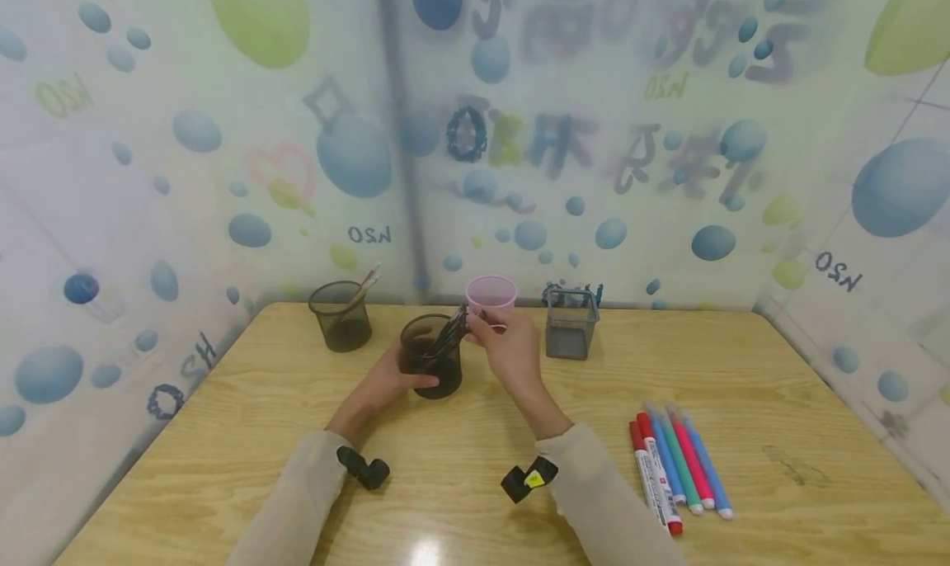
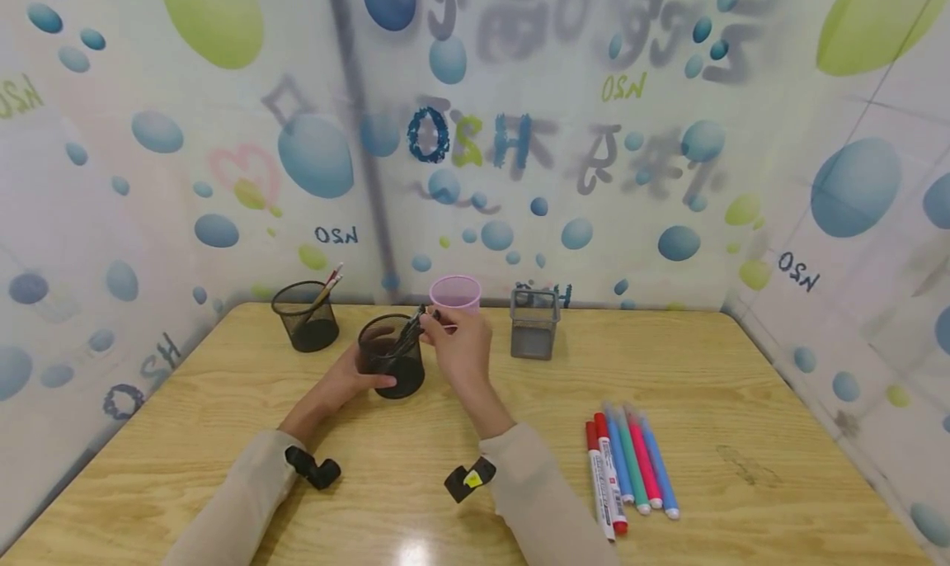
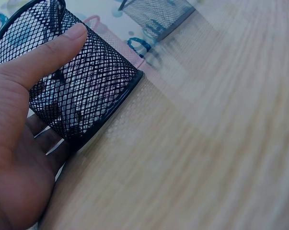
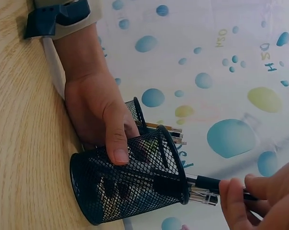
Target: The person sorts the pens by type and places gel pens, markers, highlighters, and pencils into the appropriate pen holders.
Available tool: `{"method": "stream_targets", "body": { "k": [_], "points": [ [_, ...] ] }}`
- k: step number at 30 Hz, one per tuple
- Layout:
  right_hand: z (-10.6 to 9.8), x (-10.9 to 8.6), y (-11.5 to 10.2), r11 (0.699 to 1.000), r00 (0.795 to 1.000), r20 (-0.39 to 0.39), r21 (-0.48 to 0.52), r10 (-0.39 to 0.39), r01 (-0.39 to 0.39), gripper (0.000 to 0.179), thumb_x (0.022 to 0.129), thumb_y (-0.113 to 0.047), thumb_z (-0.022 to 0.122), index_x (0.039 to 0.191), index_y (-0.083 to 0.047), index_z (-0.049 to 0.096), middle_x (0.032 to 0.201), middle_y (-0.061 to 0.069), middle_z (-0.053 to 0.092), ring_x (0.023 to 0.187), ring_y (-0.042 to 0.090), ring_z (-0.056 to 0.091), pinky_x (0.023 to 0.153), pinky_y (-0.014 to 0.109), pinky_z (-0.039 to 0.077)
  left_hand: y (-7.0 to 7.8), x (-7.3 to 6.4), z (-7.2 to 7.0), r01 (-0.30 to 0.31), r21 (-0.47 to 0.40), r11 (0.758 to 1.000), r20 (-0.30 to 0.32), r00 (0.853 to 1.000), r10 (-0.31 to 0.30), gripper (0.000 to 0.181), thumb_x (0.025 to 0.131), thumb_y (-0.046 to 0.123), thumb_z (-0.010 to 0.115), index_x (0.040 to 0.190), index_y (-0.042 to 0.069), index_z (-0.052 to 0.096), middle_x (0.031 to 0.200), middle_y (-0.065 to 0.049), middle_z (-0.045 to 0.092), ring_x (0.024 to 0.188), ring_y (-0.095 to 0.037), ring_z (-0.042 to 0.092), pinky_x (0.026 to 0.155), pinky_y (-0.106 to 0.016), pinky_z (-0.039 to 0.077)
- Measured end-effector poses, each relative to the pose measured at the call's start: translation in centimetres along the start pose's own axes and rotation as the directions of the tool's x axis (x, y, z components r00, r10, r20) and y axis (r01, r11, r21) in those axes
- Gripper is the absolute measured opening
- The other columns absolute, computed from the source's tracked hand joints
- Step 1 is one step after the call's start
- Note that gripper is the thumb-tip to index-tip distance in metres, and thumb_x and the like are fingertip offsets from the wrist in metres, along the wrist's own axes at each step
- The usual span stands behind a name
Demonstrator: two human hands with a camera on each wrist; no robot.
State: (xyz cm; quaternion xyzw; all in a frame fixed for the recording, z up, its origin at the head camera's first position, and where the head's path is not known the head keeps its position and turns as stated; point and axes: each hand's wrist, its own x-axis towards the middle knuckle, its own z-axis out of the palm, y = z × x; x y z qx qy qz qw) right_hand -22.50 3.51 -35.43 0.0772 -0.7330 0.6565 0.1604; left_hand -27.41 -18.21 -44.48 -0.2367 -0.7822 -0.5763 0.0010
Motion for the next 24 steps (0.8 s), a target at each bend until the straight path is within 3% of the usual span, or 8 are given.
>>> {"method": "stream_targets", "body": {
  "k": [4,11,18,21,24],
  "points": [
    [0.2,-0.1,0.0,0.999,1.000,0.017,0.030,0.012,-0.012,0.020,0.088,-0.008,0.069,0.104,0.006,0.070,0.096,0.016,0.068,0.075,0.023,0.069,0.067,0.025,0.056,-0.1,0.0,0.0,-0.012,-0.014,1.000,0.002,1.000,0.012,0.082,0.072,0.006,0.083,0.140,0.001,0.037,0.132,-0.017,0.052,0.124,-0.030,0.046,0.107,-0.045,0.029],
    [0.5,-0.1,0.1,0.988,0.999,0.018,0.151,0.029,-0.032,0.025,0.085,0.001,0.070,0.108,0.010,0.064,0.094,0.021,0.066,0.081,0.030,0.068,0.070,0.028,0.056,0.4,-0.1,0.0,0.002,-0.036,0.999,0.007,1.000,-0.002,0.082,0.072,-0.001,0.081,0.141,-0.002,0.036,0.132,-0.020,0.051,0.124,-0.033,0.045,0.107,-0.045,0.028],
    [0.4,-0.2,0.2,0.999,0.999,-0.001,-0.028,0.039,-0.039,0.022,0.083,-0.005,0.074,0.104,-0.001,0.070,0.087,0.008,0.070,0.074,0.017,0.068,0.065,0.028,0.055,3.2,-0.8,0.1,0.000,-0.023,1.000,0.023,1.000,0.000,0.080,0.073,-0.002,0.080,0.138,-0.010,0.035,0.131,-0.025,0.051,0.123,-0.037,0.046,0.107,-0.047,0.029],
    [0.4,-0.2,0.2,0.998,1.000,0.004,-0.063,0.030,-0.030,0.023,0.082,-0.006,0.074,0.104,-0.003,0.071,0.084,0.006,0.070,0.072,0.016,0.068,0.063,0.029,0.054,2.8,-0.7,0.1,-0.008,-0.017,1.000,0.016,1.000,0.009,0.079,0.073,-0.002,0.080,0.139,-0.009,0.036,0.130,-0.023,0.052,0.123,-0.035,0.047,0.106,-0.045,0.030],
    [0.4,-0.3,0.3,0.999,0.999,0.006,-0.038,0.032,-0.031,0.024,0.082,-0.005,0.075,0.105,-0.002,0.070,0.086,0.007,0.069,0.073,0.017,0.068,0.065,0.032,0.055,1.3,-0.4,0.1,-0.039,-0.067,0.997,0.029,0.999,0.041,0.081,0.074,-0.003,0.079,0.141,-0.005,0.034,0.132,-0.021,0.051,0.123,-0.034,0.047,0.105,-0.036,0.033]
  ]
}}
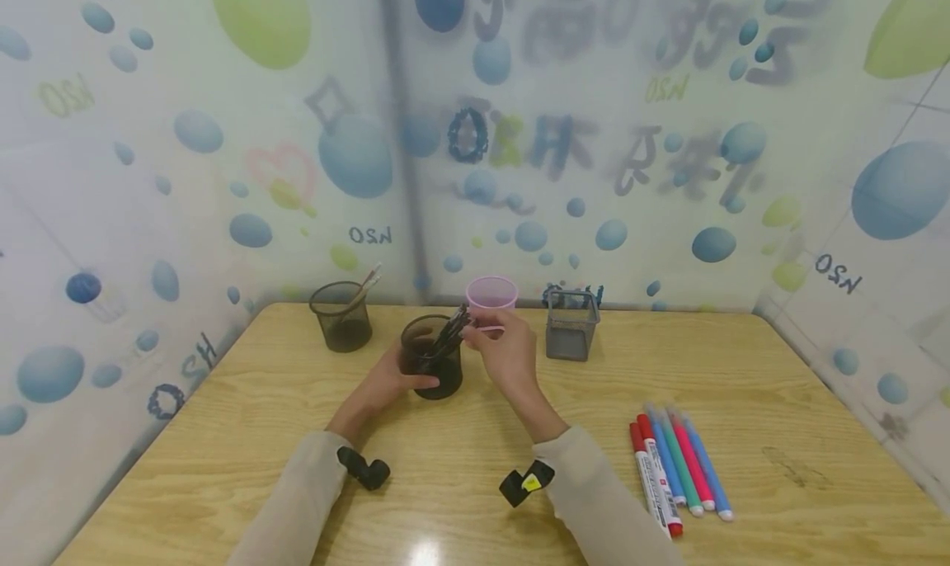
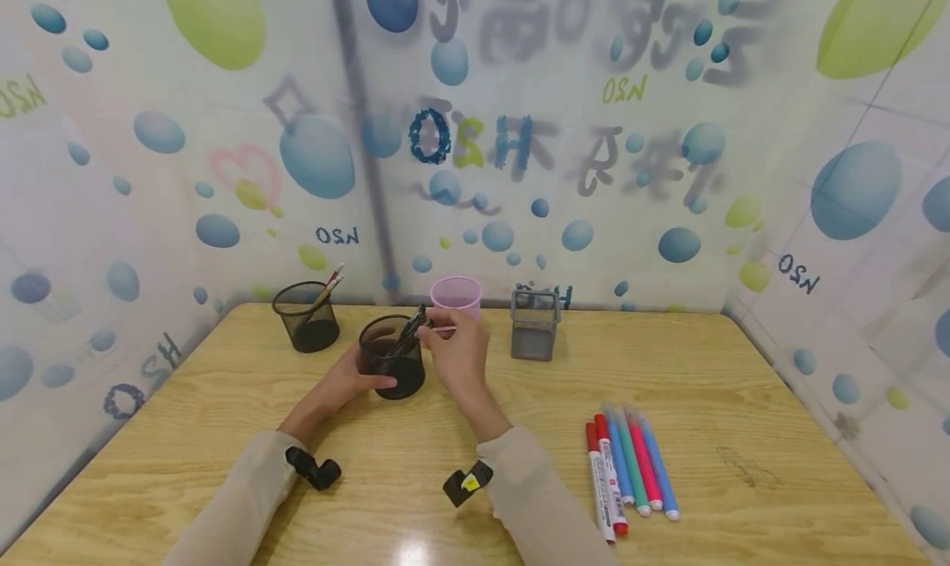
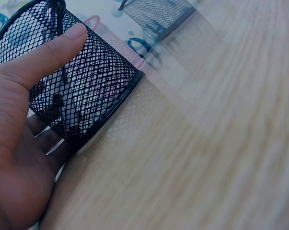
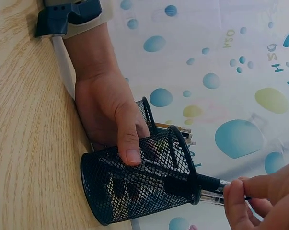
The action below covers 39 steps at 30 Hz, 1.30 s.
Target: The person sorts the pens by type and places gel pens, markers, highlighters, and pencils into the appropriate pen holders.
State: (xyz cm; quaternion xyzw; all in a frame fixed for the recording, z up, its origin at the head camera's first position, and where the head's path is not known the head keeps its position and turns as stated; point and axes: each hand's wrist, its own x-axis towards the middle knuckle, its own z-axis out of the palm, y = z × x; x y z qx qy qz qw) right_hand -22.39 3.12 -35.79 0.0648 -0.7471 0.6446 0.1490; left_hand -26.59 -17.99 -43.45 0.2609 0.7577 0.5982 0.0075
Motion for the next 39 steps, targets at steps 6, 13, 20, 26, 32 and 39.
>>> {"method": "stream_targets", "body": {
  "k": [6,13,20,26,32,39],
  "points": [
    [0.2,-0.1,0.2,1.000,1.000,-0.018,0.001,-0.025,0.025,0.021,0.080,-0.004,0.077,0.100,-0.001,0.070,0.086,0.007,0.069,0.073,0.018,0.068,0.065,0.032,0.056,-1.4,0.3,-0.2,-0.027,-0.066,0.997,0.027,0.999,0.029,0.084,0.074,-0.005,0.078,0.144,-0.001,0.031,0.134,-0.019,0.050,0.123,-0.030,0.048,0.101,-0.025,0.036],
    [0.4,-0.1,0.2,0.993,0.995,-0.032,-0.076,-0.090,0.087,0.017,0.078,-0.005,0.078,0.095,-0.004,0.074,0.083,0.006,0.070,0.072,0.017,0.068,0.062,0.026,0.055,-1.4,0.5,-0.2,-0.063,-0.108,0.992,0.039,0.997,0.068,0.083,0.073,-0.009,0.077,0.143,-0.004,0.031,0.134,-0.019,0.050,0.122,-0.023,0.049,0.102,-0.025,0.037],
    [0.6,-0.2,0.3,0.987,0.996,0.002,-0.136,-0.088,0.088,0.015,0.083,-0.008,0.075,0.097,-0.004,0.076,0.077,0.006,0.071,0.067,0.013,0.068,0.057,0.024,0.053,-1.3,0.5,-0.1,-0.053,-0.076,0.996,0.026,0.998,0.055,0.082,0.073,-0.006,0.078,0.142,-0.001,0.034,0.132,-0.018,0.051,0.120,-0.024,0.050,0.100,-0.025,0.038],
    [0.6,-0.2,0.3,0.989,0.998,-0.012,-0.133,-0.062,0.060,0.014,0.082,-0.009,0.075,0.097,-0.007,0.076,0.076,0.003,0.071,0.066,0.012,0.067,0.057,0.024,0.053,-1.2,0.4,-0.1,-0.056,-0.077,0.995,0.026,0.998,0.058,0.083,0.072,-0.007,0.078,0.142,0.000,0.034,0.133,-0.019,0.051,0.121,-0.025,0.050,0.100,-0.025,0.038],
    [0.6,-0.1,0.4,0.988,0.997,-0.010,-0.138,-0.076,0.074,0.015,0.080,-0.007,0.077,0.095,-0.007,0.076,0.075,0.002,0.070,0.068,0.013,0.067,0.058,0.025,0.054,-0.9,0.3,-0.1,0.002,0.009,1.000,-0.007,1.000,-0.002,0.084,0.073,-0.003,0.079,0.144,0.003,0.035,0.130,-0.018,0.052,0.118,-0.029,0.051,0.099,-0.033,0.039],
    [-0.2,-0.3,-0.4,0.996,0.998,0.024,-0.071,-0.053,0.055,0.027,0.081,-0.003,0.074,0.108,0.000,0.069,0.084,0.010,0.067,0.075,0.021,0.068,0.063,0.027,0.056,0.9,-0.2,0.1,0.046,0.040,0.998,-0.031,0.999,-0.045,0.085,0.074,-0.003,0.079,0.145,0.003,0.033,0.127,-0.022,0.053,0.118,-0.034,0.049,0.102,-0.047,0.034]
  ]
}}
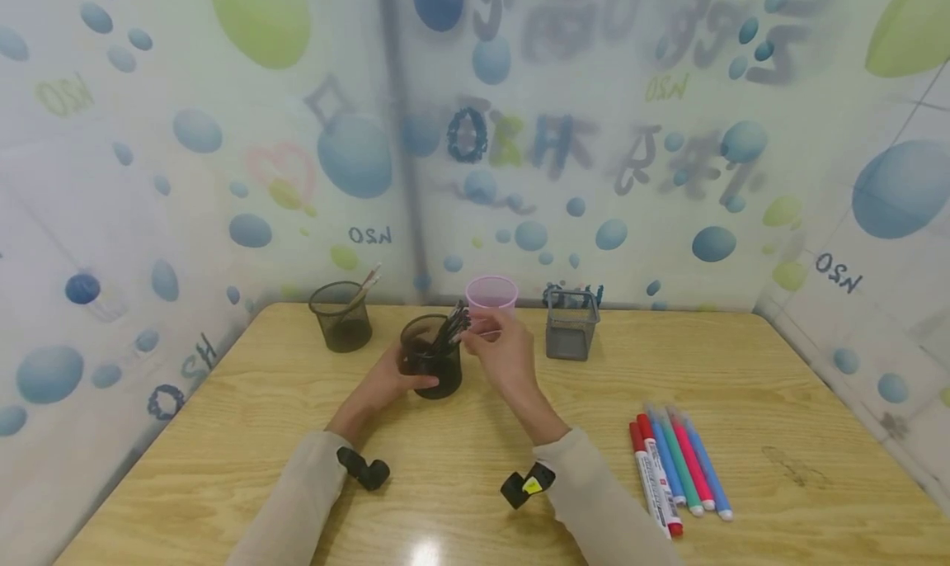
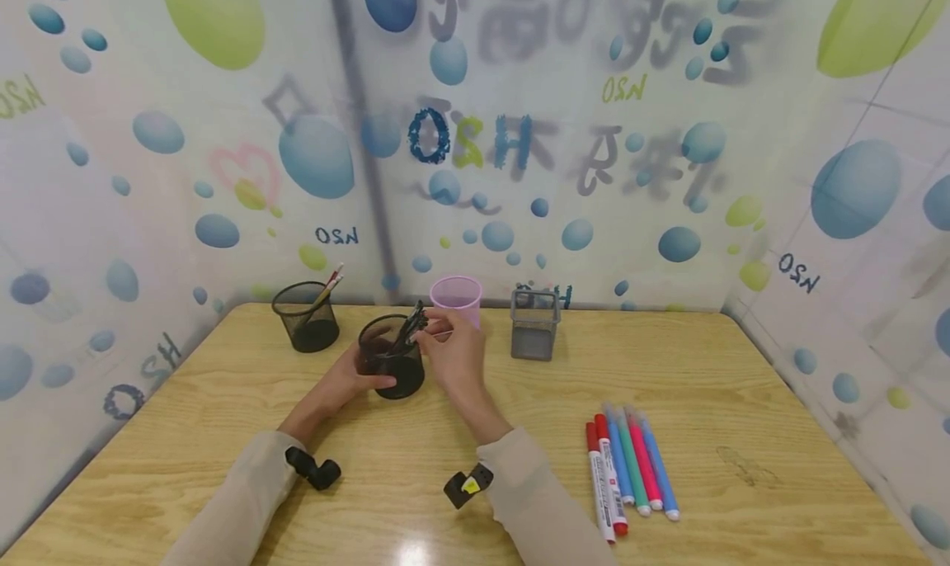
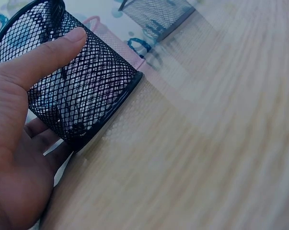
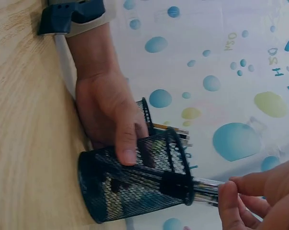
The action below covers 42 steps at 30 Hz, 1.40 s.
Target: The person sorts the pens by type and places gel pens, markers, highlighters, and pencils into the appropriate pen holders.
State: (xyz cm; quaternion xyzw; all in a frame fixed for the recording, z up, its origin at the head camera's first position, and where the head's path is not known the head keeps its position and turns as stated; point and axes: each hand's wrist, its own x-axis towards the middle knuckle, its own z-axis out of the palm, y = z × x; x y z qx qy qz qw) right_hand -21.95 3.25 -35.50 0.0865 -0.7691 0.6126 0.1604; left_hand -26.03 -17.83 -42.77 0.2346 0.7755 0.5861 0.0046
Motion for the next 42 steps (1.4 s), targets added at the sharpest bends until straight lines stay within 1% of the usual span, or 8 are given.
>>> {"method": "stream_targets", "body": {
  "k": [4,8,11,15,20,26,34,42],
  "points": [
    [-1.4,-0.4,-0.8,1.000,1.000,0.009,0.016,0.011,-0.012,0.029,0.083,-0.005,0.073,0.111,-0.002,0.068,0.088,0.008,0.067,0.078,0.021,0.067,0.065,0.029,0.056,-0.1,-0.2,0.1,-0.009,-0.010,1.000,-0.011,1.000,0.009,0.084,0.075,-0.002,0.078,0.144,-0.001,0.030,0.129,-0.025,0.049,0.120,-0.037,0.047,0.102,-0.045,0.034],
    [-3.0,-1.2,-1.5,1.000,0.999,0.041,-0.007,0.013,-0.013,0.028,0.084,-0.008,0.073,0.112,-0.007,0.068,0.089,0.006,0.067,0.077,0.018,0.067,0.065,0.032,0.056,-1.3,-0.4,0.3,0.006,0.018,1.000,-0.088,0.996,-0.004,0.086,0.074,0.002,0.079,0.142,-0.002,0.026,0.135,-0.027,0.042,0.123,-0.040,0.043,0.103,-0.048,0.034],
    [-4.6,-2.0,-1.8,1.000,0.998,0.063,0.003,0.015,-0.016,0.028,0.085,-0.008,0.072,0.112,-0.007,0.067,0.089,0.008,0.065,0.074,0.019,0.068,0.065,0.033,0.056,-1.5,-0.2,1.1,0.046,0.053,0.998,-0.153,0.987,-0.037,0.094,0.071,0.011,0.085,0.141,0.003,0.022,0.135,-0.026,0.039,0.125,-0.039,0.039,0.106,-0.050,0.028],
    [-7.0,-2.9,-1.9,1.000,0.996,0.085,0.002,0.016,-0.016,0.028,0.086,-0.009,0.071,0.113,-0.008,0.067,0.089,0.010,0.064,0.072,0.020,0.067,0.064,0.031,0.056,-1.5,0.4,2.5,0.074,0.107,0.992,-0.225,0.973,-0.048,0.101,0.067,0.019,0.089,0.140,0.004,0.020,0.130,-0.027,0.039,0.122,-0.035,0.038,0.105,-0.048,0.029],
    [-10.4,-4.2,-1.7,0.997,0.996,0.089,-0.079,0.029,-0.022,0.027,0.087,-0.011,0.071,0.114,-0.008,0.066,0.090,0.010,0.063,0.073,0.020,0.066,0.065,0.031,0.056,-1.1,0.6,3.4,0.099,0.097,0.990,-0.290,0.955,-0.067,0.095,0.067,0.013,0.088,0.138,0.003,0.024,0.127,-0.027,0.039,0.117,-0.034,0.040,0.103,-0.048,0.031],
    [-13.6,-5.6,-1.1,0.987,0.996,0.080,-0.157,0.037,-0.024,0.024,0.088,-0.012,0.070,0.110,-0.007,0.065,0.092,0.009,0.064,0.073,0.022,0.067,0.065,0.031,0.056,-0.9,0.9,2.1,0.150,0.071,0.986,-0.329,0.937,-0.119,0.089,0.072,0.012,0.085,0.141,0.003,0.029,0.133,-0.025,0.038,0.123,-0.037,0.037,0.106,-0.049,0.029],
    [-16.6,-7.2,0.5,0.959,0.992,0.073,-0.272,0.099,-0.076,0.025,0.088,-0.011,0.069,0.112,-0.005,0.063,0.091,0.009,0.064,0.071,0.016,0.067,0.063,0.028,0.056,-1.7,1.8,0.2,0.229,0.014,0.973,-0.361,0.909,-0.208,0.093,0.076,0.018,0.082,0.146,0.003,0.023,0.144,-0.020,0.034,0.130,-0.040,0.032,0.105,-0.050,0.032],
    [-19.5,-8.3,2.1,0.882,0.995,0.013,-0.465,0.099,-0.082,0.023,0.088,-0.015,0.070,0.109,-0.007,0.066,0.089,0.004,0.068,0.079,0.020,0.068,0.057,0.025,0.053,-1.8,2.9,-0.6,0.252,-0.028,0.967,-0.393,0.887,-0.242,0.090,0.076,0.015,0.082,0.146,0.003,0.026,0.145,-0.022,0.033,0.130,-0.041,0.035,0.100,-0.048,0.039]
  ]
}}
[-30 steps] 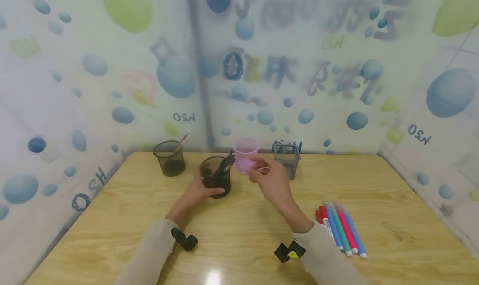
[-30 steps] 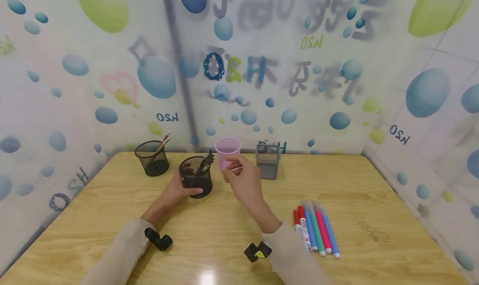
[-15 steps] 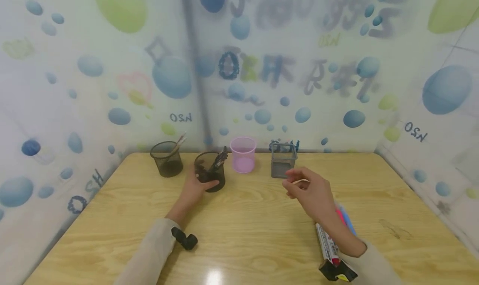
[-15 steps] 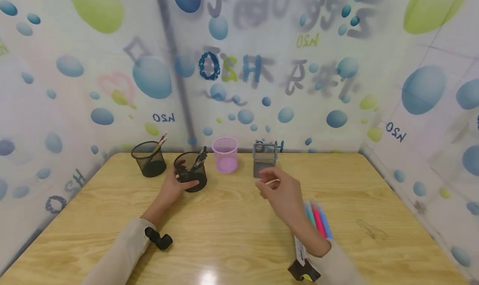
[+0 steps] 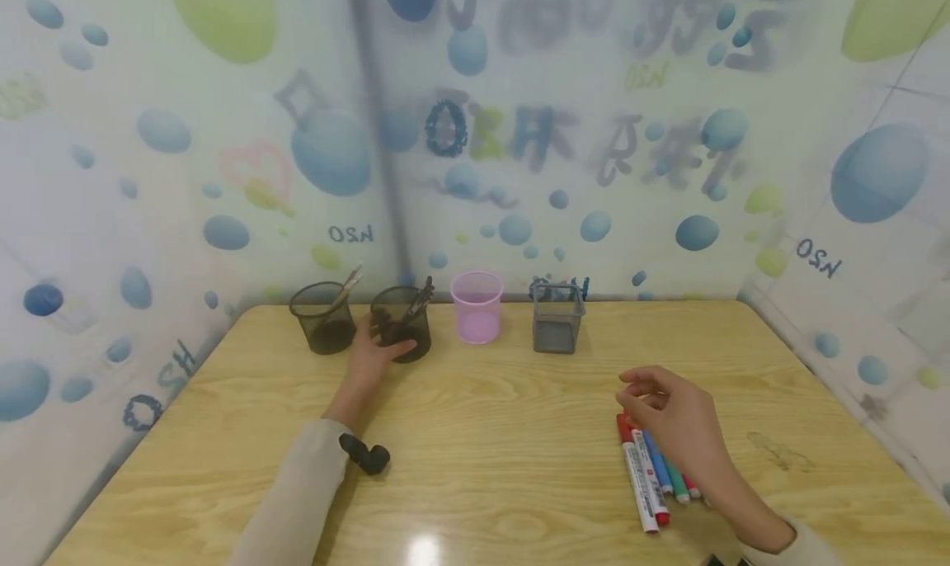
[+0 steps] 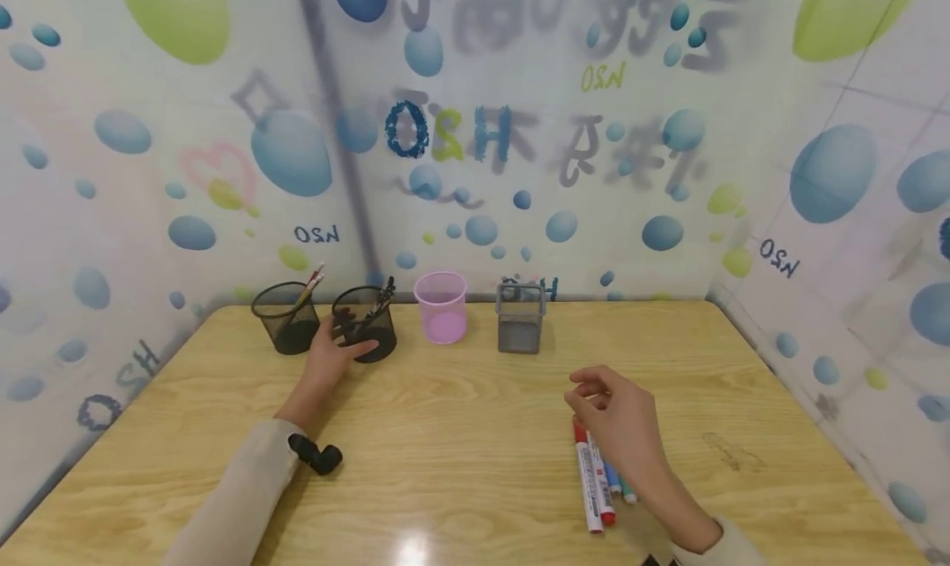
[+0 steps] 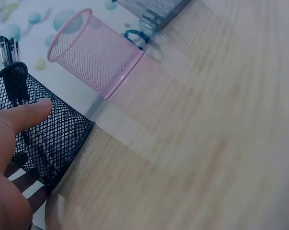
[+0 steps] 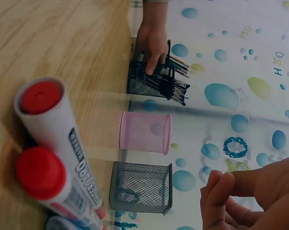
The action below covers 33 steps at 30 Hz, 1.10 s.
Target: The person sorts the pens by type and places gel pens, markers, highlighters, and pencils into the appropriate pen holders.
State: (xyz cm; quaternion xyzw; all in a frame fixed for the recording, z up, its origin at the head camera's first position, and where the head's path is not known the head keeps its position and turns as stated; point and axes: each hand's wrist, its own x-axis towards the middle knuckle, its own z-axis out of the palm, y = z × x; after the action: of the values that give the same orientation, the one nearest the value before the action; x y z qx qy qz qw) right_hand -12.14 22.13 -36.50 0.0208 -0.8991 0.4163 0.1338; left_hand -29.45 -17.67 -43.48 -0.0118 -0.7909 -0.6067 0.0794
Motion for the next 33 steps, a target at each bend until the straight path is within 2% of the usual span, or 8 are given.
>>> {"method": "stream_targets", "body": {
  "k": [6,12,19,23,25,27,30,33],
  "points": [
    [-0.3,-0.7,1.3,0.993,0.996,0.076,-0.110,0.047,-0.039,0.024,0.085,-0.017,0.073,0.105,-0.004,0.069,0.087,0.002,0.070,0.069,0.015,0.060,0.055,0.026,0.048,0.4,0.8,-0.1,0.011,0.074,0.997,-0.021,1.000,-0.010,0.090,0.078,0.017,0.080,0.147,0.001,0.024,0.146,-0.024,0.033,0.131,-0.043,0.034,0.103,-0.048,0.037],
    [0.7,-1.2,2.5,0.985,0.974,0.195,-0.149,0.113,-0.084,0.025,0.079,-0.011,0.077,0.101,-0.002,0.069,0.088,0.003,0.069,0.064,0.012,0.058,0.054,0.025,0.048,0.7,1.3,-0.5,0.030,0.096,0.995,-0.034,0.999,-0.027,0.086,0.081,0.015,0.077,0.146,-0.002,0.024,0.146,-0.026,0.032,0.133,-0.043,0.030,0.106,-0.050,0.031],
    [1.2,-1.3,2.5,0.981,0.969,0.222,-0.184,0.108,-0.068,0.025,0.075,-0.008,0.080,0.097,-0.002,0.070,0.088,0.005,0.069,0.070,0.013,0.061,0.058,0.029,0.051,0.7,1.3,-0.6,0.057,0.111,0.992,-0.024,0.998,-0.054,0.088,0.084,0.016,0.074,0.148,-0.004,0.017,0.149,-0.029,0.025,0.135,-0.044,0.025,0.110,-0.049,0.025],
    [1.3,-1.4,2.5,0.980,0.968,0.229,-0.190,0.106,-0.062,0.025,0.075,-0.008,0.080,0.097,-0.001,0.070,0.087,0.004,0.068,0.067,0.014,0.060,0.056,0.030,0.051,0.8,0.2,0.7,0.100,0.174,0.980,-0.127,0.989,-0.078,0.081,0.085,0.019,0.072,0.143,-0.009,0.024,0.142,-0.032,0.032,0.129,-0.044,0.034,0.107,-0.049,0.030],
    [1.4,-1.5,2.5,0.981,0.966,0.230,-0.180,0.117,-0.076,0.026,0.074,-0.007,0.080,0.097,0.000,0.069,0.085,0.003,0.068,0.061,0.013,0.058,0.052,0.027,0.050,1.0,-0.6,1.8,0.107,0.177,0.978,-0.196,0.978,-0.072,0.070,0.083,0.017,0.072,0.133,-0.012,0.033,0.128,-0.032,0.042,0.117,-0.043,0.043,0.100,-0.049,0.036],
    [1.5,-1.5,2.5,0.983,0.967,0.228,-0.168,0.117,-0.079,0.027,0.074,-0.006,0.080,0.097,0.001,0.069,0.083,0.003,0.067,0.057,0.012,0.055,0.049,0.025,0.048,1.5,-1.5,3.1,0.096,0.170,0.981,-0.218,0.974,-0.058,0.059,0.082,0.013,0.071,0.123,-0.014,0.038,0.114,-0.030,0.048,0.104,-0.040,0.048,0.091,-0.048,0.041],
    [1.6,-1.5,2.6,0.983,0.971,0.218,-0.176,0.093,-0.055,0.028,0.072,-0.006,0.082,0.096,0.002,0.069,0.078,0.002,0.065,0.061,0.012,0.055,0.049,0.024,0.047,2.3,-2.5,4.9,0.085,0.135,0.987,-0.134,0.989,-0.067,0.050,0.083,0.011,0.070,0.117,-0.009,0.041,0.107,-0.024,0.050,0.095,-0.035,0.050,0.083,-0.046,0.044],
    [1.8,-1.5,2.6,0.983,0.971,0.222,-0.180,0.086,-0.046,0.030,0.070,-0.006,0.083,0.095,0.003,0.069,0.072,0.000,0.062,0.059,0.011,0.055,0.047,0.023,0.046,2.8,-3.0,6.3,0.047,0.096,0.994,-0.005,0.999,-0.046,0.055,0.084,0.012,0.070,0.125,-0.008,0.040,0.117,-0.025,0.049,0.105,-0.037,0.051,0.089,-0.047,0.044]
  ]
}}
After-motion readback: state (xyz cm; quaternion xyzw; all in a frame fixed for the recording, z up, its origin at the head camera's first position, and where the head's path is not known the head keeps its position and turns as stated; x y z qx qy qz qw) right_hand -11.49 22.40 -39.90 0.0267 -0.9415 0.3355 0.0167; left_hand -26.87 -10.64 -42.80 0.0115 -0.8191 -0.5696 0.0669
